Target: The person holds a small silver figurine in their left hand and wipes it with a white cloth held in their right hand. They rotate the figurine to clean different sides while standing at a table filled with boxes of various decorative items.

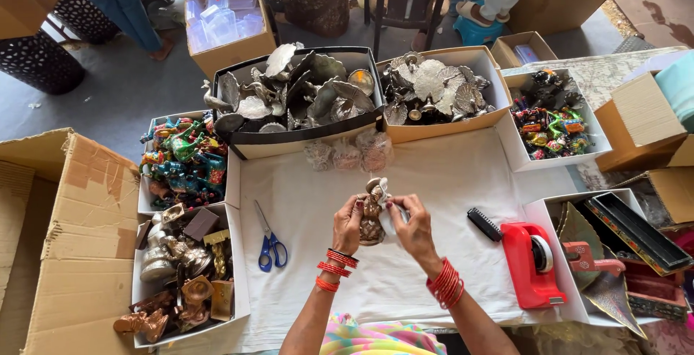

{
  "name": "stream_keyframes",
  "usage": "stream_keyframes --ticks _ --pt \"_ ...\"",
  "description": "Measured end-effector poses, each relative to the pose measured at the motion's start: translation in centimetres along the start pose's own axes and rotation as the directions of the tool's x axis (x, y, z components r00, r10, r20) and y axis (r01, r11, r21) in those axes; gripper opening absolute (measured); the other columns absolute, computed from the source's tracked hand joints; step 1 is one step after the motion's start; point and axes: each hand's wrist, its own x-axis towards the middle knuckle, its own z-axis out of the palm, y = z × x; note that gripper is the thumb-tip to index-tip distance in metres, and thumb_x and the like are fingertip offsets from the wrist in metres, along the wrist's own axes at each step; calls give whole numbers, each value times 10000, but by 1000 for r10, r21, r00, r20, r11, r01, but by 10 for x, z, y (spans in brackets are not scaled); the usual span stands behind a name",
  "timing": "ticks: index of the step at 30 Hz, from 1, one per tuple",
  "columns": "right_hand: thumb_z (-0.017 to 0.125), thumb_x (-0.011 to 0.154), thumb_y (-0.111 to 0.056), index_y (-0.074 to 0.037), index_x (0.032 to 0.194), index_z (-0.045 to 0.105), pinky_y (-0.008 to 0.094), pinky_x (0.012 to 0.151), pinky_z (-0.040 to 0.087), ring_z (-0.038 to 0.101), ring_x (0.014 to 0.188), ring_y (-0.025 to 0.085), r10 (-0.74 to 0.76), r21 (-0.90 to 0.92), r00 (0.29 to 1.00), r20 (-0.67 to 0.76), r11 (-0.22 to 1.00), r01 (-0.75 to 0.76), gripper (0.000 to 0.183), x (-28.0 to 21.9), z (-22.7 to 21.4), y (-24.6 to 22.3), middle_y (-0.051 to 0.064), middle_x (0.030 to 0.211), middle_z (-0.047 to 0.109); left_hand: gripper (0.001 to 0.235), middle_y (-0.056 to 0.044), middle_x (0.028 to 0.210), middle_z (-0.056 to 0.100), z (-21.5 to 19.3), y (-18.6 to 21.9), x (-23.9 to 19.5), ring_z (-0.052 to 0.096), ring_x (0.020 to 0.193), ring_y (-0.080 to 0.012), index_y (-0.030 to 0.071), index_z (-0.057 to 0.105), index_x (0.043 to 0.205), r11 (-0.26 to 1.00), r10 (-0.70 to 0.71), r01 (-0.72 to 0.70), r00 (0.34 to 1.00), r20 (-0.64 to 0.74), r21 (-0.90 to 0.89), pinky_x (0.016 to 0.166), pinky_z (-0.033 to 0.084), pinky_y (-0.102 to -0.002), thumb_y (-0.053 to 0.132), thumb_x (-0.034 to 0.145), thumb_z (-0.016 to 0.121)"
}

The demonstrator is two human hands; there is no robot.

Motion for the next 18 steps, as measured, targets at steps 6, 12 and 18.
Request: stream_keyframes --ticks 6,12,18 --pt "673 934 -119 -16 1058 755 288 719 593 689 831 176 47 -62 996 79 997 -42 181 -6 -3 28 82 1001 704 342 -90 952 794 -2 -4 -6 734 838 -136 50 694 1186 993 12 -17 999 40 116 730 576 -300 307 1047 516" --pt "689 946 -93 -2 1061 737 265 759 585 709 861 149 -6 87 999 -42 996 10 155 8 -14 -16 72 988 729 347 -105 848 782 -3 16 -3 715 772 -148 85 692 1197 978 -56 30 991 120 206 677 561 -315 332 1048 499" --pt "706 951 -48 -7 1069 722 256 789 574 693 884 126 -74 235 992 -100 967 96 126 3 -13 -21 64 977 728 336 -97 911 793 -10 20 1 745 822 -132 78 691 1197 978 -20 -15 986 167 208 705 574 -303 317 1057 500"
